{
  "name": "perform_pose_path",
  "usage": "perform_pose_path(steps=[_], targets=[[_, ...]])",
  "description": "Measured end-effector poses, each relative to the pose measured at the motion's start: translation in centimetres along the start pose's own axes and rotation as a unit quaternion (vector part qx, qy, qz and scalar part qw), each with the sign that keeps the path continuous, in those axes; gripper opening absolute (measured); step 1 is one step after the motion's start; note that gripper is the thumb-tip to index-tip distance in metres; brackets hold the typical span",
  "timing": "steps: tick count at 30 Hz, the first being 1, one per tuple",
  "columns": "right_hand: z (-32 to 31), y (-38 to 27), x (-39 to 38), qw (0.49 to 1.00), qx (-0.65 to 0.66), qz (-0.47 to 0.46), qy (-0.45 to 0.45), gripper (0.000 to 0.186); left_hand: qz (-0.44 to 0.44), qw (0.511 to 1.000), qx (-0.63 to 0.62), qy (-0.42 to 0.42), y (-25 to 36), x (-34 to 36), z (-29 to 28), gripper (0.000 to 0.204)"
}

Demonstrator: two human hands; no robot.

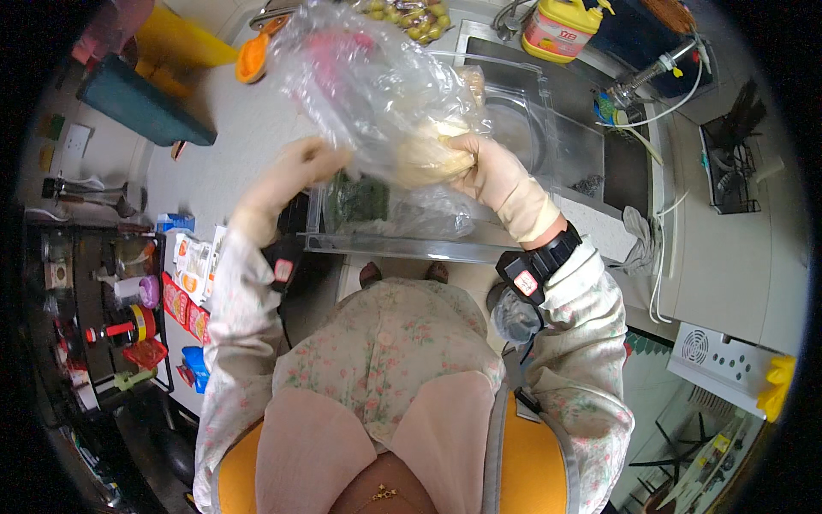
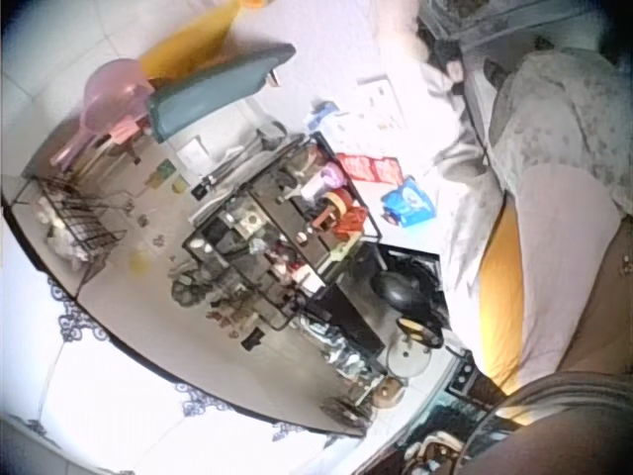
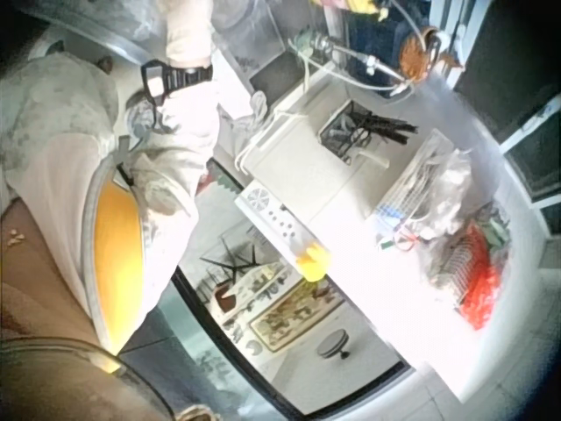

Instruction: The person wipes a clear plastic drawer with a pink cloth, then places several packaged food items into it. The items include green vegetables, bread, a blue packet, and red packets. The person arranges them neatly inside the drawer.

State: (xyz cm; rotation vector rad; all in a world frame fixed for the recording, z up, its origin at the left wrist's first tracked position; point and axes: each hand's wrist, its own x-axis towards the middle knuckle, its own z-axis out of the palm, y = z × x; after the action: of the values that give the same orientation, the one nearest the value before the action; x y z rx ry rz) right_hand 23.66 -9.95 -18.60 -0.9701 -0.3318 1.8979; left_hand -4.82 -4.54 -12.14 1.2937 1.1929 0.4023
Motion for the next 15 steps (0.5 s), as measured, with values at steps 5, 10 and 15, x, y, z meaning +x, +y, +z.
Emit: perform_pose_path(steps=[5, 10, 15], targets=[[2.4, -0.9, -3.1, 0.997, -0.069, 0.003, -0.043, 0.035, 0.435, 0.878, 0.133, 0.148, 3.5, -4.4, 1.8, 0.027], [5.2, -1.5, -5.4, 0.989, 0.016, 0.021, -0.146, 0.038, 0.558, 0.727, 0.244, 0.318, 3.8, 1.1, 3.2, 0.035], [4.1, -1.2, -6.6, 0.935, -0.264, -0.188, -0.142, 0.034, 0.442, 0.875, 0.144, 0.132, 1.7, 4.6, 3.6, 0.052]])
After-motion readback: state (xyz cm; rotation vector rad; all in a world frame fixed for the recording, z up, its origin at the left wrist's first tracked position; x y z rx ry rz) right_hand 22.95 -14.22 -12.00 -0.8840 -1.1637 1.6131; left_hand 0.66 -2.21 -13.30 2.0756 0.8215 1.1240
